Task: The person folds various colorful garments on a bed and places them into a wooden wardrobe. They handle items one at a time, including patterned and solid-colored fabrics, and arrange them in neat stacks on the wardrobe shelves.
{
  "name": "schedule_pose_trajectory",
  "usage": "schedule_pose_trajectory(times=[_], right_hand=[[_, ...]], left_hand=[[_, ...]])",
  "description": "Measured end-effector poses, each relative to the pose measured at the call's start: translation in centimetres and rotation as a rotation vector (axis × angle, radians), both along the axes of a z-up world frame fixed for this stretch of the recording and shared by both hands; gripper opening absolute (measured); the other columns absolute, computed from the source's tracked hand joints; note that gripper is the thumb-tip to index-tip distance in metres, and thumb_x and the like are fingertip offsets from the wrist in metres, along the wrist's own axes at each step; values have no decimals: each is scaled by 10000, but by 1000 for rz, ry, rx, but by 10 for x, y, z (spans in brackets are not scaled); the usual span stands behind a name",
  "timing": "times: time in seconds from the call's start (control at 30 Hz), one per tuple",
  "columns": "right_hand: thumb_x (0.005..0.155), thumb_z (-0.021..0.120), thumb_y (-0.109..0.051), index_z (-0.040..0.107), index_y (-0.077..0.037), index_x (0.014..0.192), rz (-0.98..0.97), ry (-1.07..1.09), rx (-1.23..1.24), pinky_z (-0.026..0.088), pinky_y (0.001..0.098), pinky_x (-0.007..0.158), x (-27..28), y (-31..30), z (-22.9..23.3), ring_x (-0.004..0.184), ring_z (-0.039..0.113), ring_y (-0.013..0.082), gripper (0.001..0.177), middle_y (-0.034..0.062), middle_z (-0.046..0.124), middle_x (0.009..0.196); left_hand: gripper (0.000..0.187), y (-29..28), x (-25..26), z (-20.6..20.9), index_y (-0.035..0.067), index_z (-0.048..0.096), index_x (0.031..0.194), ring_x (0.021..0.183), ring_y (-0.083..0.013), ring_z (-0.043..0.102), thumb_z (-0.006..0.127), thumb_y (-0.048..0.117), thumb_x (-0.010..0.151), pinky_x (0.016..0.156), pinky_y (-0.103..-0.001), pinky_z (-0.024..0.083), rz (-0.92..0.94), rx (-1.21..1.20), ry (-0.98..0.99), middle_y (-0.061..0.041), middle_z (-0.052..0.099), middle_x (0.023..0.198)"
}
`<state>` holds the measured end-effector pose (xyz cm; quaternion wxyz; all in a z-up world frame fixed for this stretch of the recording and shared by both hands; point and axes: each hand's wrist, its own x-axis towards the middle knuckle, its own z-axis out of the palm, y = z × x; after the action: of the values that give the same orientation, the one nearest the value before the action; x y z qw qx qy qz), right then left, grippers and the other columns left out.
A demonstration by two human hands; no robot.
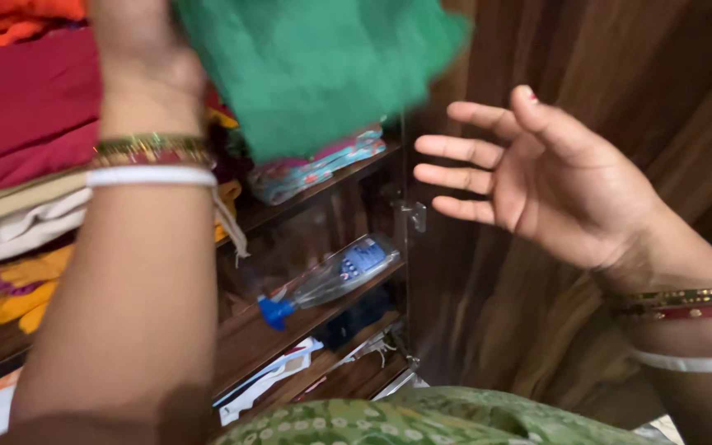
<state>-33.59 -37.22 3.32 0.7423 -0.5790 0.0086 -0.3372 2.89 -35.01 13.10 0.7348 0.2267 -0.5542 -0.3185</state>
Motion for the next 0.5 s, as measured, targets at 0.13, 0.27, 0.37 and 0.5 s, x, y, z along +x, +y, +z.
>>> schedule_pose_trajectory(times=[0.13, 0.27, 0.37, 0.5], right_hand=[[1001, 505, -454, 485, -61, 1411, -151, 60, 7, 510, 492, 1049, -5, 11, 7, 1255, 616, 306, 568, 185, 616, 1378], [998, 515, -352, 532, -35, 1395, -266, 104, -4, 537, 468, 1011, -9, 20, 6, 1189, 650, 281, 509, 179, 663, 1311], [1002, 524, -258, 577, -22, 1346, -317, 128, 4, 559, 454, 984, -16, 21, 3, 1134, 680, 266, 420, 165, 693, 1234], [1002, 531, -212, 612, -13, 1309, -355, 155, 41, 567, 437, 954, -19, 22, 1, 1073, 700, 255, 375, 154, 720, 1161]], left_hand=[[213, -56, 29, -1, -31, 642, 1119, 936, -317, 714, 655, 46, 921, 854, -493, 596, 204, 198, 136, -157, 692, 1059], [202, -108, 56, -1, -11, 639, 1068, 872, -303, 708, 650, 31, 870, 776, -472, 589, 324, 413, 200, -135, 686, 1005], [197, -136, 81, -14, 5, 637, 1029, 824, -292, 704, 646, 20, 832, 718, -456, 583, 402, 513, 192, -120, 682, 964], [218, -168, 116, -15, -94, 605, 1075, 864, -327, 653, 560, -56, 865, 710, -441, 547, 526, 214, -15, -195, 642, 970]])
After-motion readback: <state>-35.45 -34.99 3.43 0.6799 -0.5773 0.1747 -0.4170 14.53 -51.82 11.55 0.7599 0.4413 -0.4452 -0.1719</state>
